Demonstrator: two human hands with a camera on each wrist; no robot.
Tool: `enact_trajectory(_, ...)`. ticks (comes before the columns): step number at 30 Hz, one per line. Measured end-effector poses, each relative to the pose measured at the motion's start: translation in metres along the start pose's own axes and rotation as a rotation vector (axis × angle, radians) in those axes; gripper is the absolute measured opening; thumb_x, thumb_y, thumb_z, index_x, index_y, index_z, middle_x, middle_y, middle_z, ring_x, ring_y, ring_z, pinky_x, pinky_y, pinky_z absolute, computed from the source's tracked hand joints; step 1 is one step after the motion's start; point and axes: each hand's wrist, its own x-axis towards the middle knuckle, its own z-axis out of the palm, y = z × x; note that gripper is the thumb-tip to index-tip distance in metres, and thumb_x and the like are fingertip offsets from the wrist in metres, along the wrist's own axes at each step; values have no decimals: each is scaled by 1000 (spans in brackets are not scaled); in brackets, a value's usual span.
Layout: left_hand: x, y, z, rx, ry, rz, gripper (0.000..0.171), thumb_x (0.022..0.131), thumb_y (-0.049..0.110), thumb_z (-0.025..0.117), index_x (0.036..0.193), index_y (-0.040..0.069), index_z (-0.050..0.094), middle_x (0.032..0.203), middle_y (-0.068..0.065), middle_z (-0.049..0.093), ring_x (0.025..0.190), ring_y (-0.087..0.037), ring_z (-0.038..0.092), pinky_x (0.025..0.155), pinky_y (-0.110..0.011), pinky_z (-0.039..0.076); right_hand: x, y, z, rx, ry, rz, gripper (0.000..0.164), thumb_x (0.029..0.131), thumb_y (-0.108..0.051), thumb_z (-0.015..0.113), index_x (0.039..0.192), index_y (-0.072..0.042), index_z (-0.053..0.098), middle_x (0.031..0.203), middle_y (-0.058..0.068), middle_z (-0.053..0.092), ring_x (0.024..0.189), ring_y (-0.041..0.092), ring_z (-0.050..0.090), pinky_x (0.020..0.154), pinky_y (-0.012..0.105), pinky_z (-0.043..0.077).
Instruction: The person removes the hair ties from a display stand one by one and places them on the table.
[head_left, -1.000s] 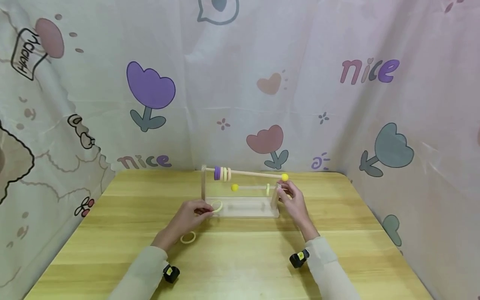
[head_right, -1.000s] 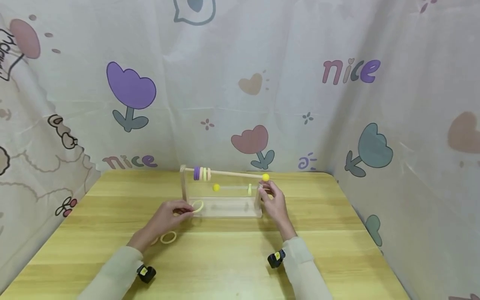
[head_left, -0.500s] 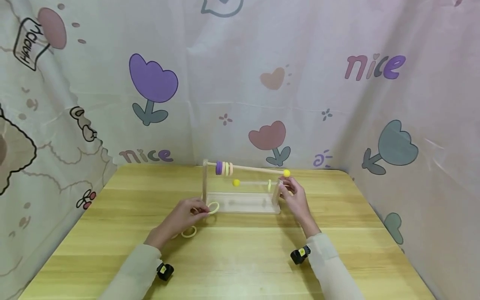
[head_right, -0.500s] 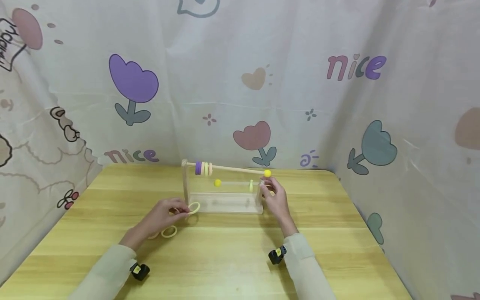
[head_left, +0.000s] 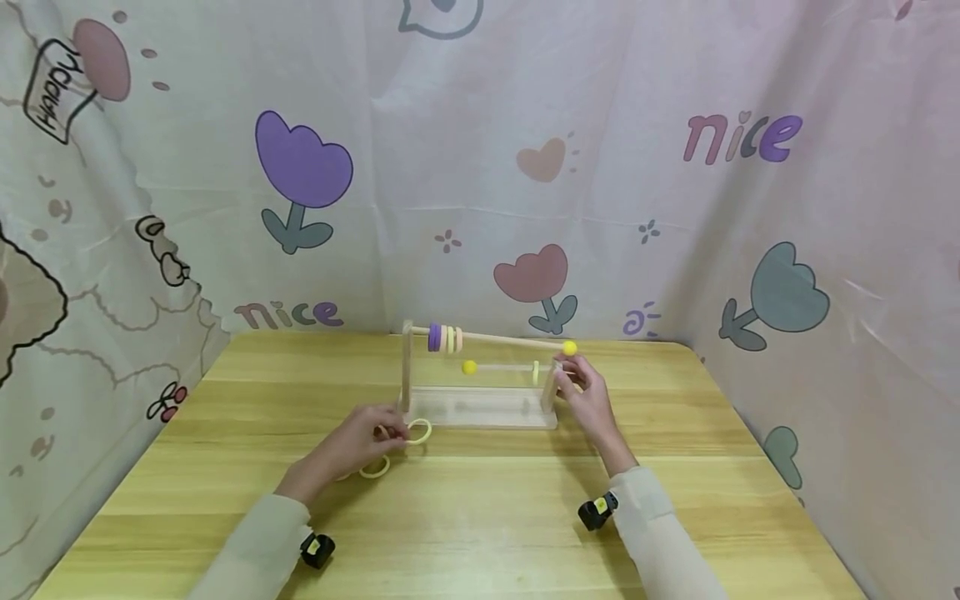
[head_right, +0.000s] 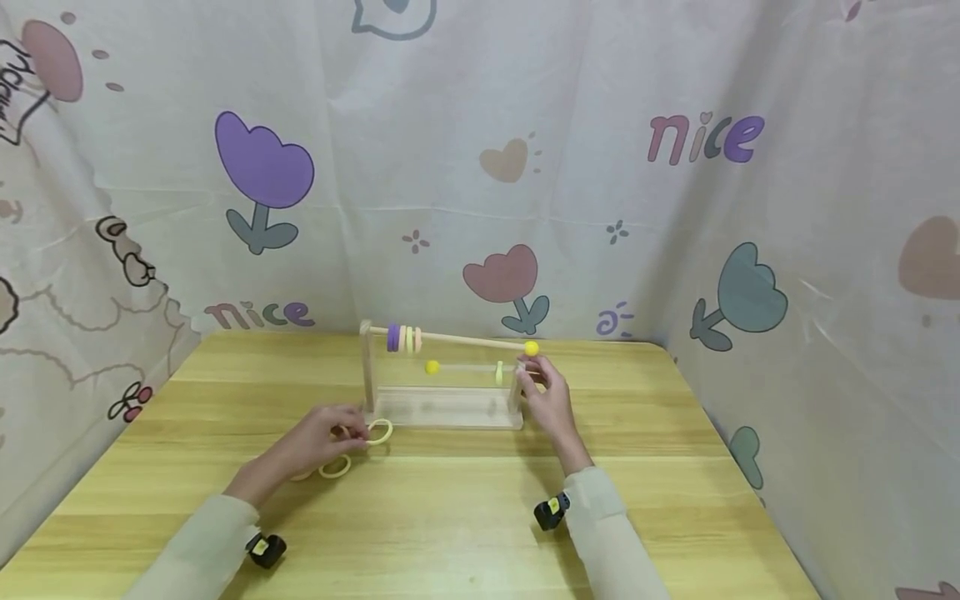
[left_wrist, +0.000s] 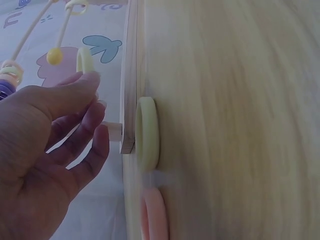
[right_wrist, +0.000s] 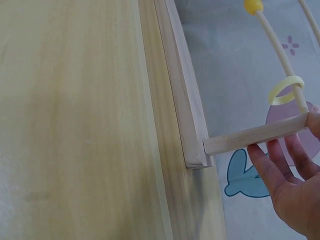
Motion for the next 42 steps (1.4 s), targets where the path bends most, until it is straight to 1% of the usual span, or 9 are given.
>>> enact_trajectory(5, -3, 2, -4, 17, -36, -30, 4, 90, 4, 77, 93, 5, 78, 91, 0, 69, 80, -3, 61, 71, -22, 57, 0, 1, 0, 7, 3, -1, 30, 105, -8, 59, 133, 0, 59, 126, 28, 64, 111, 43, 61, 87, 50, 62)
enact_trajectory(9, -4, 1, -6, 36, -55, -44, 4, 90, 5, 77, 94, 7, 79, 91, 2, 68, 81, -3, 60, 72, -21, 56, 0, 2, 1, -2, 4, 3, 30, 105, -9, 59, 133, 0, 59, 126, 28, 64, 112, 44, 62, 86, 45, 63)
enact_trajectory(14, -6, 0, -7, 54, -59, -42, 5, 89, 5, 78, 92, 9, 79, 89, 4, 68, 81, -1, 58, 72, -21, 55, 0, 2, 1, -2, 6, 16, 29, 104, -8, 59, 133, -1, 59, 125, 27, 64, 112, 44, 61, 85, 42, 64)
enact_trajectory(18, -6, 0, -8, 53, -85, -46, 5, 89, 7, 79, 90, 11, 78, 89, 5, 68, 82, -2, 59, 73, -22, 54, 0, 1, 1, -2, 9, 18, 29, 104, -8, 59, 133, -1, 60, 125, 26, 64, 112, 43, 61, 84, 41, 64)
enact_trajectory(23, -7, 0, -9, 65, -120, -25, 6, 87, 8, 81, 87, 13, 78, 87, 6, 69, 80, -4, 57, 71, -25, 53, 1, 1, 1, -6, 10, 6, 29, 104, -8, 59, 132, 0, 60, 125, 26, 65, 109, 38, 63, 86, 50, 63)
enact_trajectory(25, -8, 0, -9, 78, -132, -15, 6, 87, 9, 81, 87, 14, 78, 86, 7, 70, 81, -4, 57, 73, -27, 54, 1, 1, 1, -3, 9, 1, 29, 104, -8, 59, 132, 0, 60, 125, 27, 64, 109, 38, 63, 87, 53, 62)
enact_trajectory(32, -10, 1, -8, 100, -161, -16, 6, 87, 10, 81, 85, 15, 78, 86, 8, 69, 85, -10, 61, 79, -30, 56, -1, 3, 2, -3, 7, 16, 29, 105, -10, 59, 132, -1, 60, 126, 27, 64, 110, 39, 63, 84, 41, 64)
enact_trajectory(38, -10, 1, -7, 110, -167, -17, 7, 86, 10, 82, 84, 15, 78, 85, 8, 70, 85, -11, 59, 80, -29, 53, -1, 3, 1, -6, -3, 18, 31, 105, -13, 58, 135, -2, 59, 128, 26, 63, 113, 42, 61, 88, 47, 63)
enact_trajectory(42, -10, 1, -6, 116, -176, -24, 8, 84, 10, 83, 84, 16, 78, 86, 8, 70, 86, -11, 57, 80, -29, 51, -1, 3, 0, -4, -3, 17, 31, 105, -12, 58, 134, -2, 59, 128, 26, 63, 115, 45, 60, 88, 46, 63)
